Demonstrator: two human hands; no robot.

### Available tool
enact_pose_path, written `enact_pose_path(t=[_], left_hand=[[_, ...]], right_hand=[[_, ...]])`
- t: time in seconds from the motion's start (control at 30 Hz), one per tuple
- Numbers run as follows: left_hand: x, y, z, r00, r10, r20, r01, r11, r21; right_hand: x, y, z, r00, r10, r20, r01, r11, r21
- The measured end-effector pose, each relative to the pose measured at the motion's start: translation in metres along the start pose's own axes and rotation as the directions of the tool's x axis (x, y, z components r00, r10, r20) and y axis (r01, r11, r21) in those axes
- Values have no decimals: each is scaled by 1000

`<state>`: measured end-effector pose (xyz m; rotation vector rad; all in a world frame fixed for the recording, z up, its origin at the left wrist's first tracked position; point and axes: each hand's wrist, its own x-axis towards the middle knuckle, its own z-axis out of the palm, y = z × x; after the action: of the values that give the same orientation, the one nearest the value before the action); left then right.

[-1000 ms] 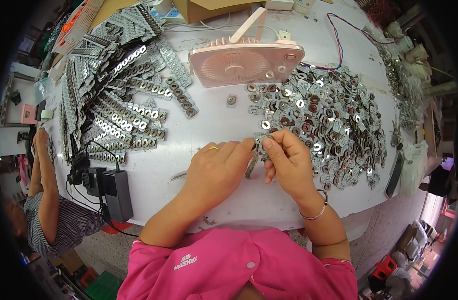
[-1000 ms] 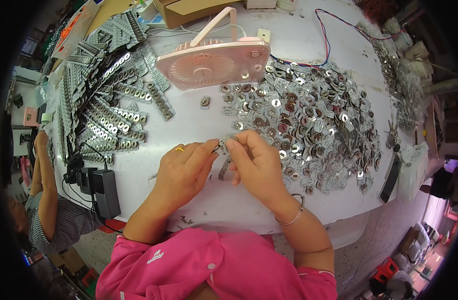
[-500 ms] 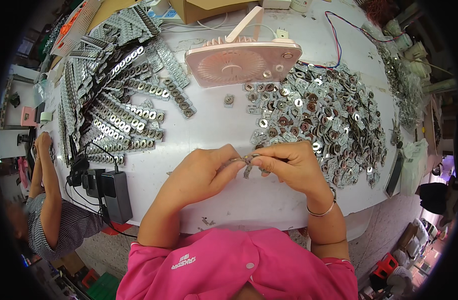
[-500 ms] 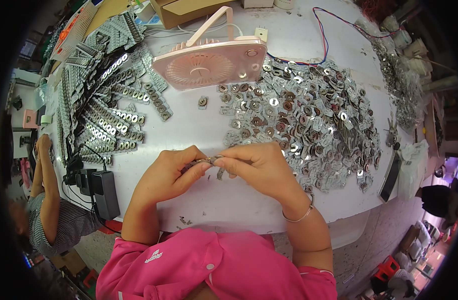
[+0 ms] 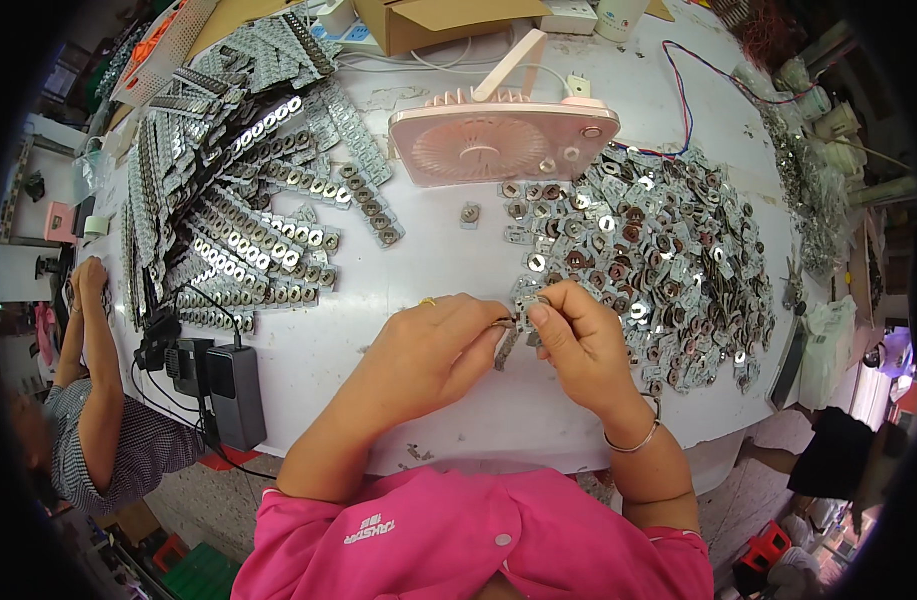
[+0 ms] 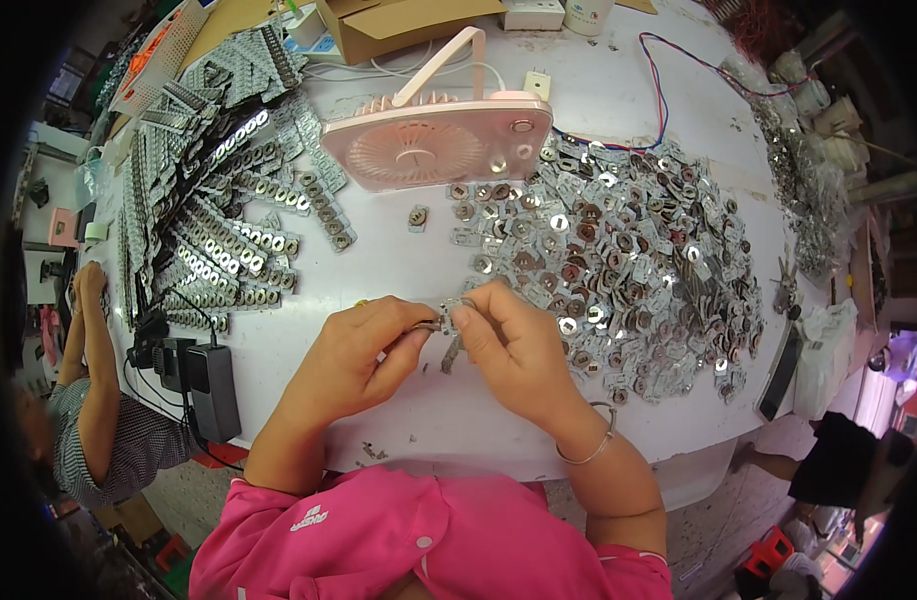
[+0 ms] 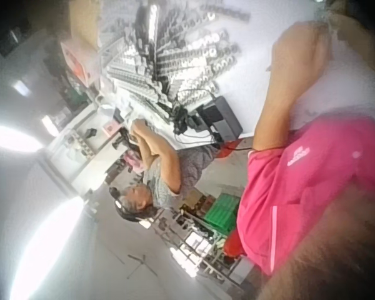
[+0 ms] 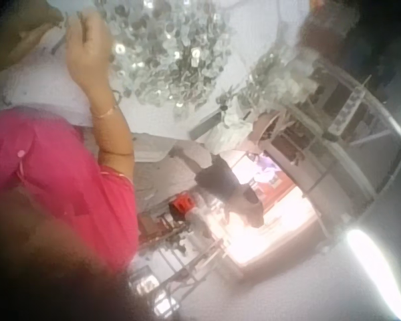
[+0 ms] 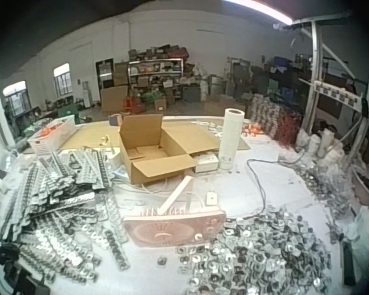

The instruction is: Assembling small metal components by hand at a workbench.

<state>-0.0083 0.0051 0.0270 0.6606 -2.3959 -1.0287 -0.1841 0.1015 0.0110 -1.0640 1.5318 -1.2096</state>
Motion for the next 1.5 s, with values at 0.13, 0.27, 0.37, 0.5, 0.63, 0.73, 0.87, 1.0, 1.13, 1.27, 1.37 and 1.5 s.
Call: enact_pose_path(t=[0.13, 0.27, 0.37, 0.5, 0.63, 0.73, 0.87, 1.0, 1.13, 1.27, 1.37, 1.5], left_hand=[[-2, -8, 11, 989, 118, -86, -96, 968, 230], [2, -8, 10, 987, 110, -116, -72, 953, 296], [0, -2, 8, 994, 95, -45, -79, 961, 267], [0, -7, 16, 987, 141, -73, -123, 968, 218], [3, -7, 16, 993, 119, -11, -111, 954, 279], [3, -5, 5, 994, -41, 97, 15, 966, 258], [-5, -6, 3, 959, -269, 90, 269, 963, 13], [-8, -11, -5, 931, -281, 232, 313, 943, -116], [-8, -14, -9, 902, -253, 351, 322, 934, -153], [-3, -4, -21, 798, -317, 513, 528, 777, -342], [-5, -3, -20, 843, -251, 476, 478, 757, -446], [-3, 1, 0, 989, -132, 72, 138, 986, -91]], right_hand=[[1, -1, 2, 997, -80, -7, 78, 986, -145], [-2, 2, 4, 999, 1, -51, -1, 1000, -16], [-4, -1, 10, 992, 65, -105, -54, 993, 103], [-3, -10, 5, 986, 108, -124, -104, 994, 42], [8, -2, -14, 961, -164, -224, 72, 925, -372], [9, -2, -18, 937, -263, -229, 155, 902, -402], [4, -6, -17, 999, -39, 33, 43, 992, -119], [4, -8, -24, 977, 90, 192, -75, 994, -84], [5, 0, -19, 957, 11, 291, 25, 993, -118], [3, -4, -16, 926, 60, 373, -100, 991, 89], [1, -6, -13, 919, 101, 380, -205, 948, 244], [3, -2, -4, 994, 46, 100, -46, 999, 2]])
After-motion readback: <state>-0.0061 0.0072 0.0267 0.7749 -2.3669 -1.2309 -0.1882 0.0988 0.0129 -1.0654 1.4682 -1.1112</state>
